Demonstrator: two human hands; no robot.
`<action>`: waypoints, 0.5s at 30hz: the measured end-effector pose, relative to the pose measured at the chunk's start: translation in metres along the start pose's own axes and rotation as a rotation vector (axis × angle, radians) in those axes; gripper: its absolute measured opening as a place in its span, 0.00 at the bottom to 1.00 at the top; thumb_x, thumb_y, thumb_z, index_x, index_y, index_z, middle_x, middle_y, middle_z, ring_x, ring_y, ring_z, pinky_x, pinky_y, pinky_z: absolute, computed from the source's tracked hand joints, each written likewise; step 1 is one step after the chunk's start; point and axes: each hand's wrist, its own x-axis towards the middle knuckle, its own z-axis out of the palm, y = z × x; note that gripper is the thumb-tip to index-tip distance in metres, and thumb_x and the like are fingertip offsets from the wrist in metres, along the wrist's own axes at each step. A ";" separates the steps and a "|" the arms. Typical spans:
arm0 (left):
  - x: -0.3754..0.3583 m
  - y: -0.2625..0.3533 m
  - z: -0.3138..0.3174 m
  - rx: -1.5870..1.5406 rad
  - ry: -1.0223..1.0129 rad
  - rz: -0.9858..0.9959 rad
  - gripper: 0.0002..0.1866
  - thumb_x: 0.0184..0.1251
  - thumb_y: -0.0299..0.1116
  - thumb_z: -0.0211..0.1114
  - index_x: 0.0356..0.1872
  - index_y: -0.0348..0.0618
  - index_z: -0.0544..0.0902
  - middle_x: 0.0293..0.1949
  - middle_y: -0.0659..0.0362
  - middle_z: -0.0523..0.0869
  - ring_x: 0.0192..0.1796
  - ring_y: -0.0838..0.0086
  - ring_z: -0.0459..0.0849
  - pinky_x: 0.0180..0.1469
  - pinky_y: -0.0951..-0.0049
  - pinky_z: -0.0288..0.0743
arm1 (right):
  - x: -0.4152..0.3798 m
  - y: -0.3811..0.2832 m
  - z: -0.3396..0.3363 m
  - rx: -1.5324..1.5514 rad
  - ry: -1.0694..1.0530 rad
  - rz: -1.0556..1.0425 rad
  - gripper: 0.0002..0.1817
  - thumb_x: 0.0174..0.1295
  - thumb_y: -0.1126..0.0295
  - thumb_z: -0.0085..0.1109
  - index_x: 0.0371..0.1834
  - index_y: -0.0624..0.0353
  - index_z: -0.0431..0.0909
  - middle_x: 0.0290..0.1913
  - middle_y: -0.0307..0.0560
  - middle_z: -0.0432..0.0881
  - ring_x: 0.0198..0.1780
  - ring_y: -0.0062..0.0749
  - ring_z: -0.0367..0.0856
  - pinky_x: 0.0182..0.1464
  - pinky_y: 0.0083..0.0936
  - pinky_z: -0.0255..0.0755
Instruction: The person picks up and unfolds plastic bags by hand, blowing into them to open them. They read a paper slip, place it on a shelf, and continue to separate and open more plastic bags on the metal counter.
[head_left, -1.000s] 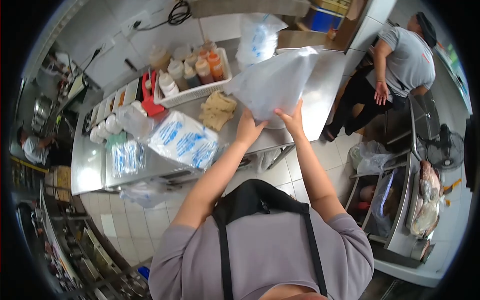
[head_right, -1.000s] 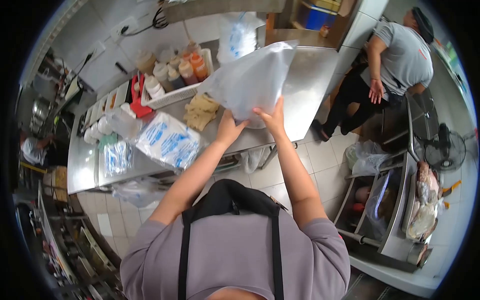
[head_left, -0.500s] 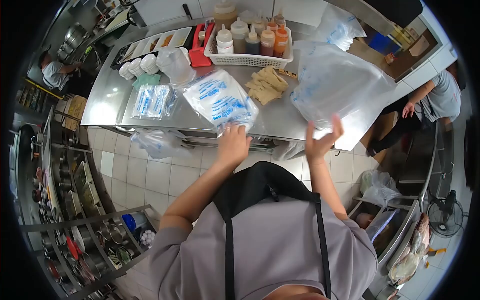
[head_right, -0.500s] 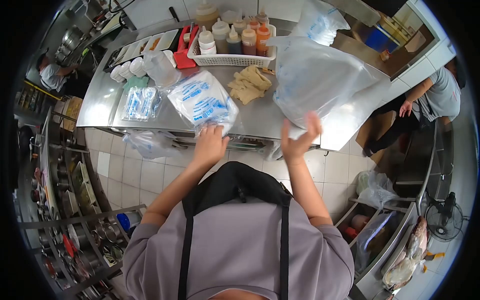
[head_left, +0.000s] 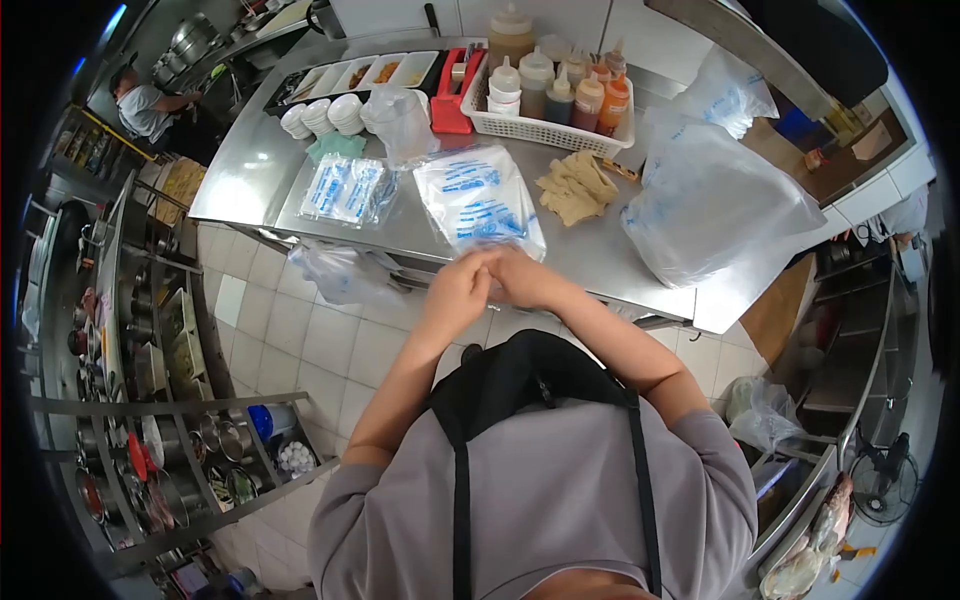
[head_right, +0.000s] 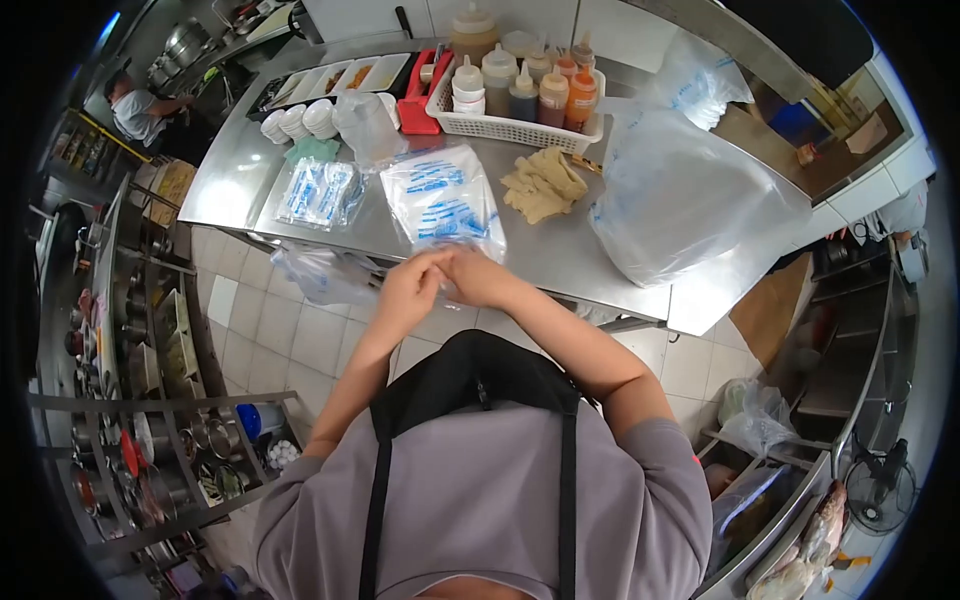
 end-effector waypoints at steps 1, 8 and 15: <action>0.000 0.012 -0.014 -0.255 0.007 -0.230 0.14 0.61 0.22 0.52 0.49 0.35 0.76 0.41 0.46 0.81 0.44 0.60 0.81 0.47 0.70 0.73 | 0.001 0.008 0.010 -0.188 -0.045 0.011 0.16 0.50 0.74 0.58 0.44 0.67 0.76 0.46 0.57 0.77 0.51 0.49 0.74 0.57 0.33 0.67; 0.034 -0.083 0.002 -0.027 0.322 -0.114 0.12 0.65 0.31 0.55 0.47 0.41 0.79 0.45 0.54 0.82 0.50 0.64 0.80 0.48 0.68 0.73 | -0.006 0.019 0.000 0.044 -0.063 0.232 0.21 0.55 0.63 0.56 0.51 0.60 0.75 0.55 0.52 0.75 0.60 0.46 0.69 0.63 0.42 0.58; 0.032 -0.103 0.046 0.424 0.113 -0.063 0.25 0.60 0.46 0.60 0.58 0.50 0.72 0.65 0.55 0.66 0.68 0.55 0.60 0.67 0.49 0.51 | -0.009 0.070 0.004 -0.725 0.477 0.240 0.24 0.57 0.65 0.53 0.58 0.60 0.71 0.60 0.55 0.71 0.62 0.46 0.67 0.66 0.40 0.57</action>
